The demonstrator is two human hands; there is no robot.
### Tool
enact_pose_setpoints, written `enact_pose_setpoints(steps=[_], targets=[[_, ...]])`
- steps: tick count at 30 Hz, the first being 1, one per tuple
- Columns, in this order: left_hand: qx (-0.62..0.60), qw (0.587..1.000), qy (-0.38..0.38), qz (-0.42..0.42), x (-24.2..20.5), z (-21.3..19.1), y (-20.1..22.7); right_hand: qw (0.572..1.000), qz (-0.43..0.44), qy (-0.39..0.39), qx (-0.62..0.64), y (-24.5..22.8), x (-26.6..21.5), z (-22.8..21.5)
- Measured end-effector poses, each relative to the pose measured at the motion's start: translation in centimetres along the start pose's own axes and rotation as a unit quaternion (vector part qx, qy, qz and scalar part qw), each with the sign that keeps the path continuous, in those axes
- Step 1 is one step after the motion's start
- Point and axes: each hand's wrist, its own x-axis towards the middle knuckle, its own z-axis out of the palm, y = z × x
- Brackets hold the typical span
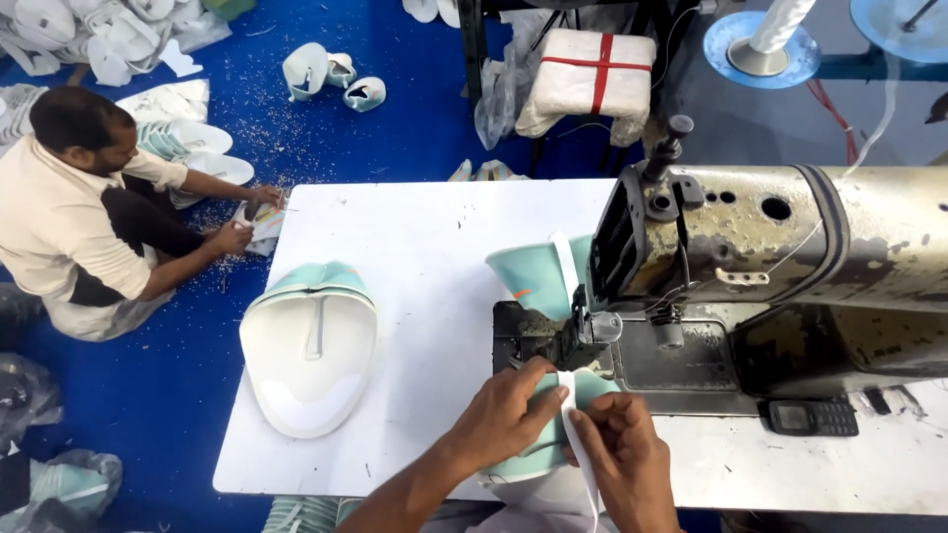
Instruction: The person sews a white strap onto a green shoe upper using an industrial sewing machine.
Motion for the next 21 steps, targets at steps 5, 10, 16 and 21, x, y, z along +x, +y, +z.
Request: enact_pose_setpoints(steps=[5, 10, 16, 21], targets=[[0.010, 1.000, -0.004, 0.002, 0.1, 0.1, -1.0, 0.984, 0.061, -0.001, -0.166, -5.4, -0.1, -1.6], [-0.019, 0.999, -0.049, -0.011, 0.4, -0.7, -0.1, 0.923, -0.160, -0.146, -0.318, -7.5, 3.8, -4.6], [-0.042, 0.995, -0.078, -0.052, 2.0, -0.9, -0.1, 0.914, -0.082, -0.263, -0.297, -11.2, 5.2, -4.4], [-0.065, 0.993, -0.068, -0.065, 3.6, -0.2, -0.6, 0.874, -0.108, -0.183, -0.436, -11.2, 6.4, -3.9]])
